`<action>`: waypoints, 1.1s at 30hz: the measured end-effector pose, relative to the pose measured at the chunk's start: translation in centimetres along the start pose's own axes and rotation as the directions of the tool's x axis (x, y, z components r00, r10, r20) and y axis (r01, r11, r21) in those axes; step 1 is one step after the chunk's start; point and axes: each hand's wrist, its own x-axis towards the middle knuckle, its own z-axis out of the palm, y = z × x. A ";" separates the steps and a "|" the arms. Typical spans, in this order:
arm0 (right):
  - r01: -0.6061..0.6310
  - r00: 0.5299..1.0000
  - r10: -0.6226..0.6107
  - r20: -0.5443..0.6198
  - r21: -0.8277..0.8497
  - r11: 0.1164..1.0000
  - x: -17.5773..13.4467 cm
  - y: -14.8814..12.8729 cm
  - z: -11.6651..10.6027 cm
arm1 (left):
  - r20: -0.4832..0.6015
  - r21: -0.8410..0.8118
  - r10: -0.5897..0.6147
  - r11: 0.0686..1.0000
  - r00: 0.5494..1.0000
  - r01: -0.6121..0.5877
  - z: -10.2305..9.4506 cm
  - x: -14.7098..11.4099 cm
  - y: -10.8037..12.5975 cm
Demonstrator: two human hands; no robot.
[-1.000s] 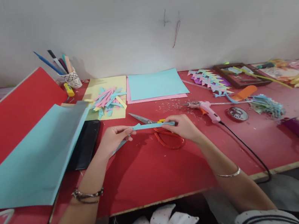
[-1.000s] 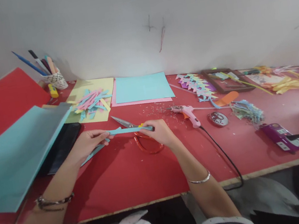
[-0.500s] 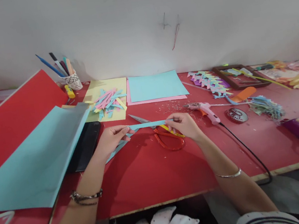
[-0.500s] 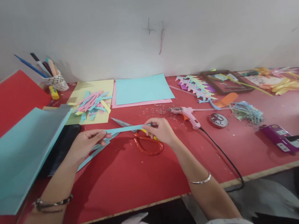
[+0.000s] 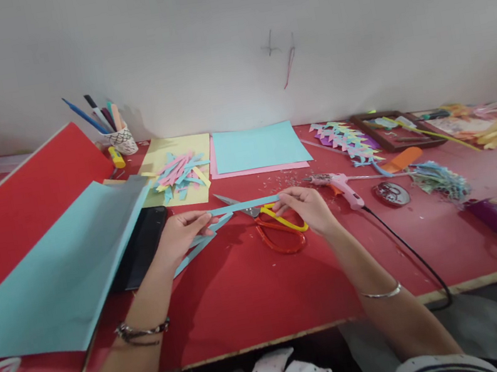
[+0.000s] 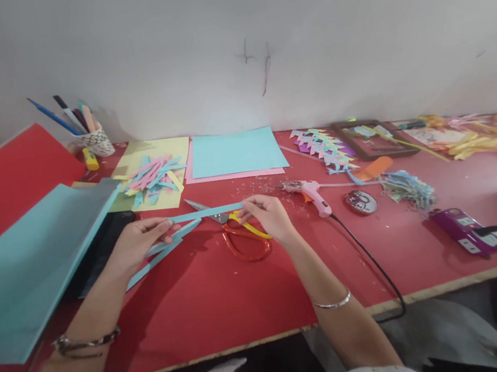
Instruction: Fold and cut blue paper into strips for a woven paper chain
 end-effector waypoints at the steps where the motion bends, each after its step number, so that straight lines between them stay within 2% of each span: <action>1: 0.004 1.000 -0.004 0.001 0.000 1.000 0.0 0.1 0.0 | -0.003 -0.006 -0.005 1.000 1.000 0.005 0.0 0.0 0.0; 7: 0.024 0.999 -0.023 0.022 -0.045 0.999 0.2 0.6 0.0 | -0.024 -0.013 -0.006 1.000 1.000 0.006 0.0 0.0 -0.1; 9: 0.056 0.998 -0.051 0.040 -0.122 0.991 0.2 0.8 -0.1 | -0.020 0.001 -0.003 1.000 1.000 0.004 -0.1 0.0 -0.1; 11: 0.165 0.986 -0.167 0.015 -0.286 0.944 0.1 0.8 -0.1 | -0.017 0.015 0.001 1.000 1.000 -0.001 -0.1 0.0 0.0; 13: 0.328 0.922 -0.388 -0.009 -0.516 0.791 -0.2 0.6 0.1 | 0.004 0.069 0.029 0.997 1.000 -0.029 0.1 -0.3 0.2; 15: 0.451 0.813 -0.580 0.056 -0.691 0.564 -0.7 0.4 0.6 | 0.060 0.149 0.071 0.986 0.996 -0.079 0.7 -0.7 0.3; 17: 0.533 0.745 -0.640 0.187 -0.745 0.401 -1.1 0.3 1.4 | 0.133 0.198 0.099 0.972 0.986 -0.125 1.4 -1.1 0.3; 19: 0.595 0.728 -0.610 0.313 -0.731 0.334 -1.5 0.5 2.3 | 0.199 0.187 0.107 0.972 0.974 -0.145 2.2 -1.4 0.1; 22: 0.640 0.747 -0.482 0.457 -0.690 0.337 -1.7 1.0 3.5 | 0.273 0.150 0.101 0.978 0.957 -0.146 2.9 -1.7 -0.2; 25: 0.635 0.772 -0.314 0.552 -0.666 0.390 -1.5 1.4 3.8 | 0.303 0.130 0.079 0.984 0.950 -0.124 3.1 -1.9 -0.2; 28: 0.565 0.819 -0.228 0.526 -0.676 0.473 -1.3 1.5 3.6 | 0.301 0.128 0.082 0.984 0.950 -0.126 3.0 -1.8 -0.2; 33: 0.443 0.880 -0.198 0.432 -0.597 0.669 -1.2 1.2 3.2 | 0.265 0.121 0.097 0.984 0.959 -0.133 2.7 -1.5 -0.6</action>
